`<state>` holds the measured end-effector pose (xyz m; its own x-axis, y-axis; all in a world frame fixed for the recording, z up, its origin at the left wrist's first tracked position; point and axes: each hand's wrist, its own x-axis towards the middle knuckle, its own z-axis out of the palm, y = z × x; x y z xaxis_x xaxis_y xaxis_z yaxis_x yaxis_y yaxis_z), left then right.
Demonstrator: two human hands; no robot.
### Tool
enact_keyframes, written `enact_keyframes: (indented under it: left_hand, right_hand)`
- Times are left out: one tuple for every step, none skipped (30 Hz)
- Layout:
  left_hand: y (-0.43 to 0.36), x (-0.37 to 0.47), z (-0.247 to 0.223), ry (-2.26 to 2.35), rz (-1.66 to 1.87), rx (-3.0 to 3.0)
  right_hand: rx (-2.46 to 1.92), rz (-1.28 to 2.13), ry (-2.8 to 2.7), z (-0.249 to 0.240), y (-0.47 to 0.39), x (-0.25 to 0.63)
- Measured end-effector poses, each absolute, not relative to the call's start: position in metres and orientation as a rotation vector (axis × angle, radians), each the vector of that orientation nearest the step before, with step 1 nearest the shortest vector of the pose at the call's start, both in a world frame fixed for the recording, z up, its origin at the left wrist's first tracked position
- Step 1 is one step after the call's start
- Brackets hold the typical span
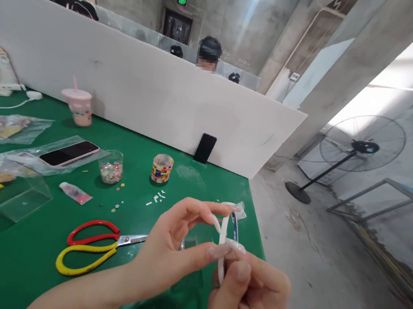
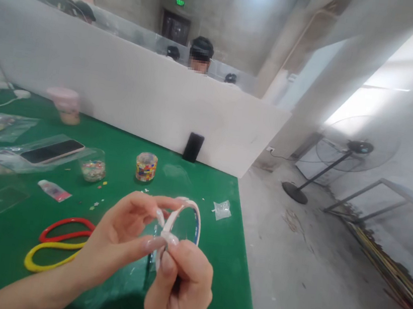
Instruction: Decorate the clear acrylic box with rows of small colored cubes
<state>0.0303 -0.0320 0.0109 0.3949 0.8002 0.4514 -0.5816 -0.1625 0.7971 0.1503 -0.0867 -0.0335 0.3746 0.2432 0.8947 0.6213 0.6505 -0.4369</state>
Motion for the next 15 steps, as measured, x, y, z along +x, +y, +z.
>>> enact_keyframes:
  left_hand:
    - [-0.031,0.031,0.009,0.245,1.274,1.254]
    - [-0.031,0.031,0.007,0.285,1.326,1.294]
    - [-0.030,0.030,0.006,0.352,1.378,1.345]
    - [-0.030,0.029,0.005,0.434,1.419,1.404]
    - [-0.030,0.028,0.004,0.518,1.444,1.461]
    - [-0.031,0.027,0.005,0.578,1.442,1.512]
    - [-0.032,0.026,0.006,0.601,1.406,1.553]
    - [-0.033,0.025,0.007,0.587,1.347,1.576]
    - [-0.034,0.024,0.009,0.558,1.281,1.584]
    - [-0.035,0.024,0.012,0.528,1.226,1.582]
    - [-0.036,0.025,0.014,0.513,1.191,1.573]
    - [-0.036,0.025,0.016,0.514,1.178,1.564]
    - [-0.037,0.026,0.018,0.527,1.187,1.559]
    - [-0.037,0.026,0.019,0.543,1.206,1.557]
    - [-0.037,0.027,0.020,0.555,1.217,1.556]
  right_hand:
    - [-0.870,-0.286,-1.207,-0.032,-0.086,0.151]
    - [-0.864,-0.285,-1.218,-0.031,-0.086,0.153]
    - [-0.857,-0.285,-1.232,-0.030,-0.085,0.154]
    - [-0.852,-0.283,-1.246,-0.029,-0.083,0.155]
    - [-0.849,-0.279,-1.261,-0.028,-0.082,0.156]
    - [-0.846,-0.275,-1.275,-0.027,-0.080,0.157]
    - [-0.841,-0.272,-1.289,-0.025,-0.078,0.158]
    - [-0.836,-0.268,-1.302,-0.023,-0.076,0.158]
    - [-0.829,-0.268,-1.312,-0.022,-0.075,0.159]
    - [-0.820,-0.267,-1.325,-0.020,-0.074,0.159]
    - [-0.811,-0.265,-1.339,-0.019,-0.073,0.160]
    - [-0.803,-0.263,-1.352,-0.019,-0.072,0.160]
    - [-0.799,-0.258,-1.361,-0.019,-0.073,0.161]
    - [-0.798,-0.256,-1.363,-0.019,-0.073,0.161]
    - [-0.802,-0.256,-1.356,-0.020,-0.073,0.161]
